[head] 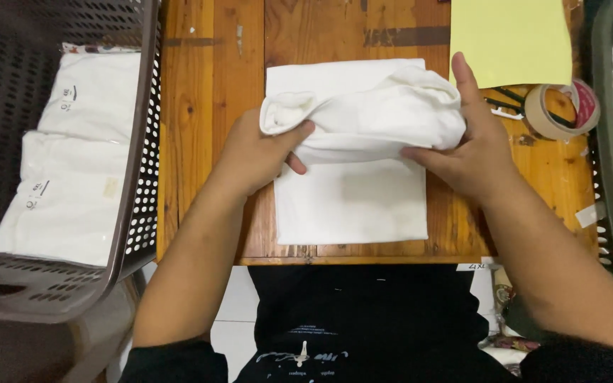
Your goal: The person folds a white t-shirt on a wooden table. They then open a package of self-adhesive labels, remove a sheet, and use a pencil to mark a specific label on the sheet.
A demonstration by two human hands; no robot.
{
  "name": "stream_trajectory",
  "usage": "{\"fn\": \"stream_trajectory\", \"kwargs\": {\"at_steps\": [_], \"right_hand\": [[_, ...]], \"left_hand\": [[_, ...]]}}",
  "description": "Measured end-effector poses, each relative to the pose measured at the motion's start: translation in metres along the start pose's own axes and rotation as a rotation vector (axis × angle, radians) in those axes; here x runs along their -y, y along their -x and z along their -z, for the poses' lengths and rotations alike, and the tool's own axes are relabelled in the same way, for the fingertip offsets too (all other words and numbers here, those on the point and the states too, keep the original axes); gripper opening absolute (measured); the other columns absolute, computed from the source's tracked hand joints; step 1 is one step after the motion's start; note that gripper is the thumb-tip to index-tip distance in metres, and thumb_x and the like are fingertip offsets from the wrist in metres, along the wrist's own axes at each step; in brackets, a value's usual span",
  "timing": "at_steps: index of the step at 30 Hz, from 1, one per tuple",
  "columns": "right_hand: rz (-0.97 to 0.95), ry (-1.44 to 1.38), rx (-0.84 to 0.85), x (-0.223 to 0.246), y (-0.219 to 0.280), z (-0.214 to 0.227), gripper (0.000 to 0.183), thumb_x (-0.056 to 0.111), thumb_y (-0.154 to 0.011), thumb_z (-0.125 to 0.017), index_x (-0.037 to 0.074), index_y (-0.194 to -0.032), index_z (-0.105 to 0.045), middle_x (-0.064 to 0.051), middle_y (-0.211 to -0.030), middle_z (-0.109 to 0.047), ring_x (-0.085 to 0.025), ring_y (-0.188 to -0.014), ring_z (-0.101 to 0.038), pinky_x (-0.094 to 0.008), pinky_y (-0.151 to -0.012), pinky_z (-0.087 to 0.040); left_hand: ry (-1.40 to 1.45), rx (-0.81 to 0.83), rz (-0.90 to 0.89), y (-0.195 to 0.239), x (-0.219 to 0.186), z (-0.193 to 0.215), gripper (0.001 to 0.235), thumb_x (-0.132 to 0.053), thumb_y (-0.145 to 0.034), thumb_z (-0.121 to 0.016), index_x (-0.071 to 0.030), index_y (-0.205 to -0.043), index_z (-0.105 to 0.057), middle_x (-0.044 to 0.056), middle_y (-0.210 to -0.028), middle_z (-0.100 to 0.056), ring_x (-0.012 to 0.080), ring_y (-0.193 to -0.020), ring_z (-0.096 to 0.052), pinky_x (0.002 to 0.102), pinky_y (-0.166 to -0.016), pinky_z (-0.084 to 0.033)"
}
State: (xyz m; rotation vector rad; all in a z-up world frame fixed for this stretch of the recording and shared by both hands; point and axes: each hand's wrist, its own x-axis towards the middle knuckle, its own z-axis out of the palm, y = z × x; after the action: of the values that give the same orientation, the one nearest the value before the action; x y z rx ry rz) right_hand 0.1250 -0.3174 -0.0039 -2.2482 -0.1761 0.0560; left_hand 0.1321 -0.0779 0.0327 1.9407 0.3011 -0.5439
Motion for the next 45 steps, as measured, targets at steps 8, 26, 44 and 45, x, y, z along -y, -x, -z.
{"fn": "stream_trajectory", "kwargs": {"at_steps": [8,26,44,45], "right_hand": [[0.205,-0.226,-0.072,-0.016,-0.016,-0.008,0.061,0.005,-0.076,-0.063,0.0,-0.126,-0.028,-0.019,-0.133,-0.03,-0.027,-0.124,-0.031,-0.034,-0.102,-0.028],[0.049,-0.305,-0.082,0.009,-0.05,-0.004,0.058,0.002,-0.072,-0.062,0.007,-0.124,-0.038,-0.014,-0.132,-0.034,-0.025,-0.121,-0.035,-0.033,-0.098,-0.034],[-0.098,0.147,0.016,-0.035,-0.151,-0.02,0.061,0.015,-0.067,-0.066,0.022,-0.124,-0.046,-0.005,-0.122,-0.048,-0.021,-0.11,-0.046,-0.03,-0.092,-0.034],[-0.101,0.226,-0.005,-0.043,-0.152,-0.021,0.058,0.019,-0.066,-0.069,0.024,-0.121,-0.051,-0.006,-0.116,-0.053,-0.025,-0.109,-0.048,-0.037,-0.093,-0.036]], "left_hand": [[-0.1,-0.106,-0.108,-0.021,0.028,0.008,0.044,-0.02,-0.055,-0.079,-0.013,-0.091,-0.056,-0.005,-0.069,-0.053,0.0071,-0.058,-0.045,0.021,-0.055,-0.038],[0.374,-0.265,-0.308,-0.045,0.026,0.004,0.059,-0.017,-0.059,-0.071,-0.01,-0.112,-0.047,0.003,-0.105,-0.058,0.0147,-0.095,-0.057,0.027,-0.078,-0.05],[0.013,-0.392,-0.183,-0.135,0.002,0.017,0.088,-0.009,-0.064,-0.069,-0.01,-0.135,-0.017,0.016,-0.131,-0.035,0.0298,-0.118,-0.038,0.038,-0.097,-0.035],[0.02,-0.365,-0.197,-0.127,-0.001,0.016,0.088,-0.008,-0.068,-0.07,-0.009,-0.137,-0.014,0.024,-0.136,-0.027,0.0366,-0.124,-0.029,0.045,-0.102,-0.031]]}}
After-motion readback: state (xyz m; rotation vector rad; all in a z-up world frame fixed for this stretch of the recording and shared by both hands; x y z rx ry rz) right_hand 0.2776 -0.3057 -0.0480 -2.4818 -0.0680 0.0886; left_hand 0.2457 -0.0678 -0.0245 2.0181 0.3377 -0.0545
